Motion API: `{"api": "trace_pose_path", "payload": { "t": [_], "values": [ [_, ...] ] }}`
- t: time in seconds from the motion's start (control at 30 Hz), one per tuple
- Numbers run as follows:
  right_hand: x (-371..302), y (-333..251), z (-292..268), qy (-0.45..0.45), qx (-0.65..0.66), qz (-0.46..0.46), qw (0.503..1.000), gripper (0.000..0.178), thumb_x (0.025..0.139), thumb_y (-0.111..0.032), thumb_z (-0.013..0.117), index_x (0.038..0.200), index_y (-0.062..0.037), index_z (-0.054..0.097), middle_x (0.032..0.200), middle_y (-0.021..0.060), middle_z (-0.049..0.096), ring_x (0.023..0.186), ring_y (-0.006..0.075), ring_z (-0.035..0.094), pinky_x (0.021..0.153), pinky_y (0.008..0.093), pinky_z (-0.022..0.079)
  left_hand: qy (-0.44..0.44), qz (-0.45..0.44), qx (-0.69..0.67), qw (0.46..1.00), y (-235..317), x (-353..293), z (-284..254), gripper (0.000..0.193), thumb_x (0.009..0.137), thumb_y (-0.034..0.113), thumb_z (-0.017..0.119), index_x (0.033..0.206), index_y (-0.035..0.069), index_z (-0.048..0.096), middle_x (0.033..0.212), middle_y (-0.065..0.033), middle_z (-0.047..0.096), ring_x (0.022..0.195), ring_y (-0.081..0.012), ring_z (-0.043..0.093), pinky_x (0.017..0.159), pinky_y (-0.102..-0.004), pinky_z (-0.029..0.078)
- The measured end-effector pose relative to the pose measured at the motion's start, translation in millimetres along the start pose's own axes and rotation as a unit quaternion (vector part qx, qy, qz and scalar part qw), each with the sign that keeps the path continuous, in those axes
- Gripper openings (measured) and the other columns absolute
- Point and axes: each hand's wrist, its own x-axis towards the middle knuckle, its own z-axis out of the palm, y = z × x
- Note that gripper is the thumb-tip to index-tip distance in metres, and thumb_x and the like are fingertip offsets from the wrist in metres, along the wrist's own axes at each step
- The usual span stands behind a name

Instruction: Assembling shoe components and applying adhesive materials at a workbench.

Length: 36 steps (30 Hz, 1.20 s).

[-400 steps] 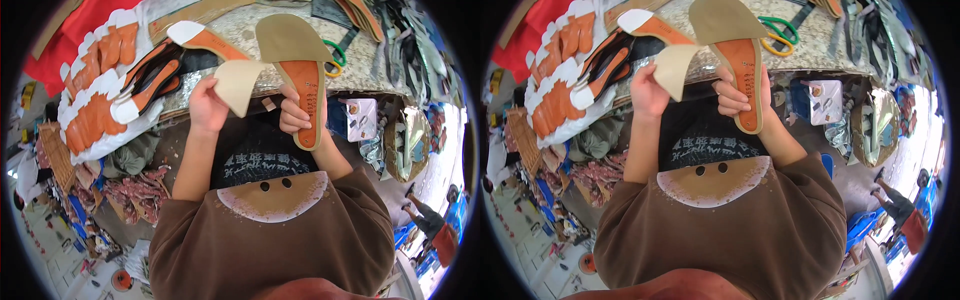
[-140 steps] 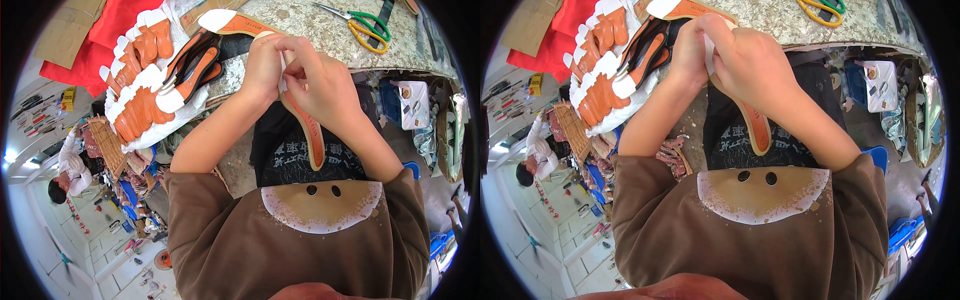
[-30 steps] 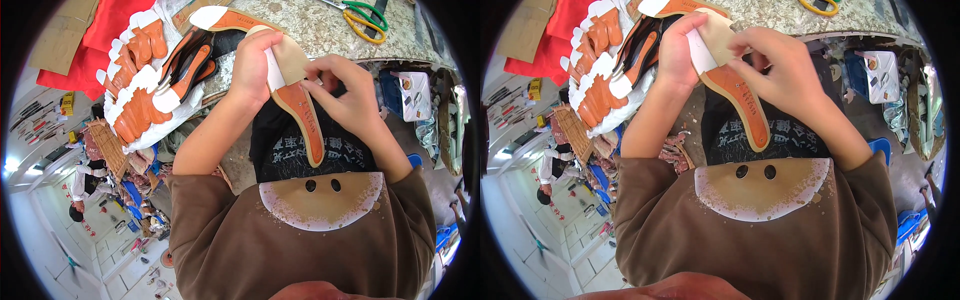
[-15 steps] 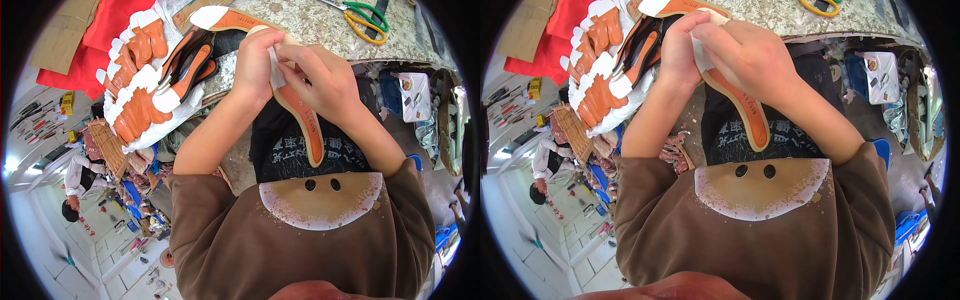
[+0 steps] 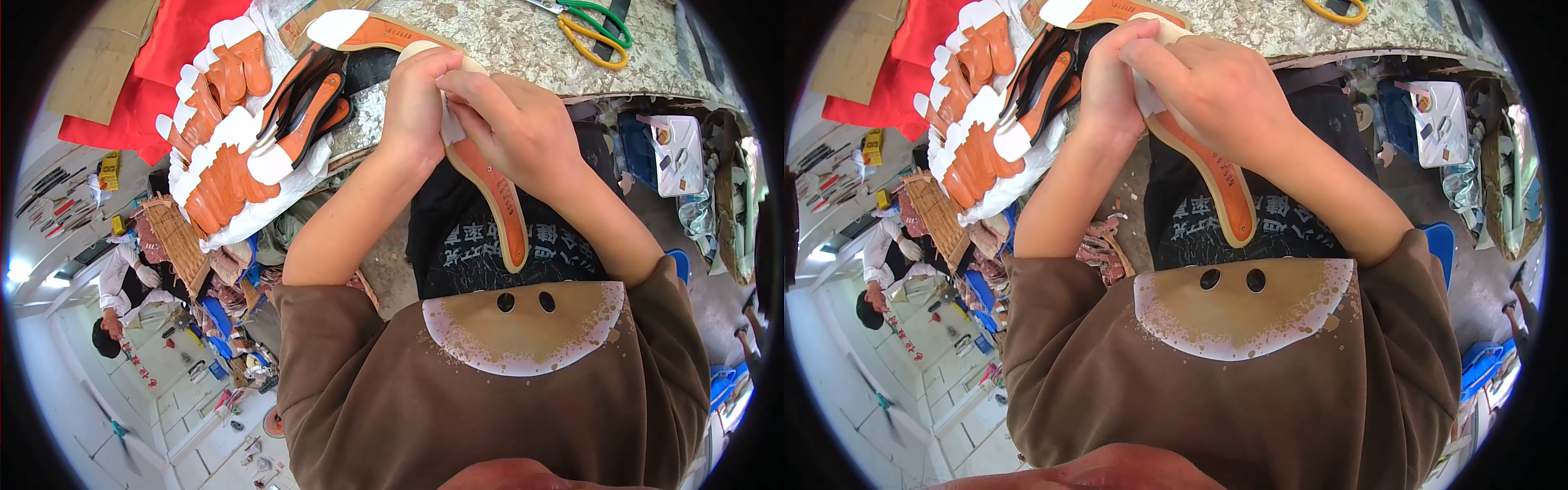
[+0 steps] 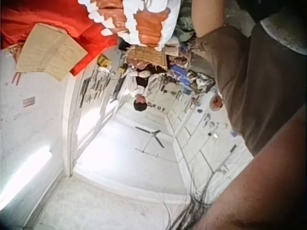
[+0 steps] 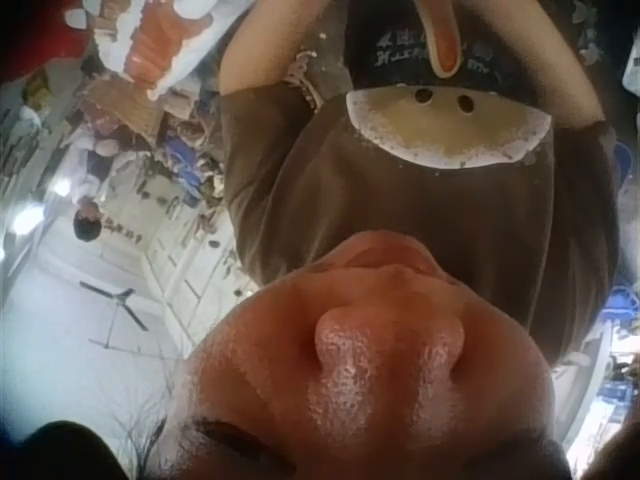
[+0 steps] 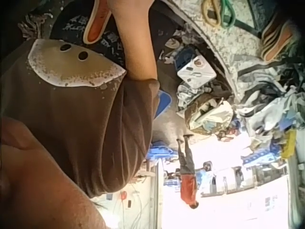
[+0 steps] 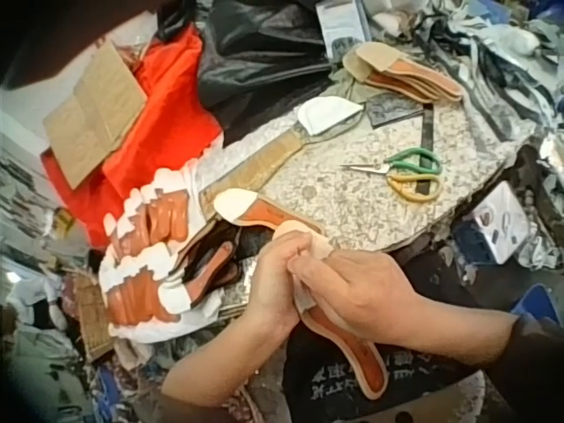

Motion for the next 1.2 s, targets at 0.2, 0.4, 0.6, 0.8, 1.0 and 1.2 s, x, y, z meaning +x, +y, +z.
{"api": "trace_pose_path", "payload": {
  "t": [0.2, 0.4, 0.6, 0.8, 1.0, 1.2],
  "values": [
    [2, -1, 1, -0.012, -0.022, -0.017, 1.000, 0.028, 0.072, -0.007, 0.065, 0.097, -0.0086, 0.053, 0.067, 0.0050, 0.053, 0.063, 0.0244, 0.060, 0.052, 0.0376, 0.047, 0.028, -0.003, -0.004, 1.000, 1, -2, 9, 0.015, 0.086, 0.013, 0.052, 0.072, 0.008, 0.056, 0.077, -0.0005, 0.056, 0.073, -0.0104, 0.052, 0.067, -0.0279, 0.042],
    [4, 2, 4, -0.001, -0.002, -0.032, 0.999, 0.027, 0.073, -0.008, 0.065, 0.096, -0.0080, 0.051, 0.068, 0.0052, 0.053, 0.062, 0.0256, 0.060, 0.051, 0.0377, 0.047, 0.015, 0.001, -0.009, 1.000, -1, -4, 5, 0.015, 0.086, 0.012, 0.052, 0.072, 0.009, 0.056, 0.077, 0.0002, 0.056, 0.072, -0.0098, 0.051, 0.067, -0.0274, 0.042],
    [5, 4, 7, -0.015, -0.014, -0.057, 0.998, 0.026, 0.073, -0.009, 0.064, 0.096, -0.0075, 0.051, 0.070, 0.0059, 0.055, 0.063, 0.0269, 0.061, 0.051, 0.0385, 0.047, 0.030, -0.014, -0.016, 0.999, -3, -1, 5, 0.015, 0.087, 0.012, 0.053, 0.073, 0.009, 0.056, 0.075, 0.0006, 0.055, 0.072, -0.0096, 0.052, 0.066, -0.0276, 0.042],
    [8, 11, 3, 0.000, 0.075, 0.021, 0.997, 0.018, 0.077, -0.004, 0.061, 0.093, -0.0060, 0.054, 0.071, 0.0033, 0.057, 0.062, 0.0224, 0.060, 0.054, 0.0340, 0.047, 0.015, -0.036, -0.034, 0.999, 5, -6, 18, 0.019, 0.089, 0.014, 0.049, 0.082, 0.003, 0.062, 0.082, -0.0070, 0.062, 0.074, -0.0152, 0.059, 0.068, -0.0293, 0.049],
    [10, 16, -2, -0.014, 0.213, 0.144, 0.966, 0.031, 0.076, 0.002, 0.070, 0.100, -0.0051, 0.052, 0.073, 0.0016, 0.063, 0.062, 0.0081, 0.058, 0.058, 0.0222, 0.048, -0.040, -0.035, -0.032, 0.998, -4, 5, 9, 0.024, 0.090, 0.015, 0.046, 0.088, -0.001, 0.064, 0.087, -0.0106, 0.065, 0.079, -0.0177, 0.063, 0.070, -0.0318, 0.052],
    [10, 23, -6, -0.038, 0.327, 0.202, 0.922, 0.025, 0.080, 0.002, 0.068, 0.093, -0.0054, 0.048, 0.078, -0.0005, 0.061, 0.066, 0.0044, 0.052, 0.061, 0.0193, 0.044, -0.053, -0.009, -0.020, 0.998, -6, 8, 3, 0.023, 0.090, 0.014, 0.044, 0.082, 0.002, 0.061, 0.085, -0.0085, 0.063, 0.078, -0.0161, 0.063, 0.070, -0.0316, 0.052]
  ]
}}
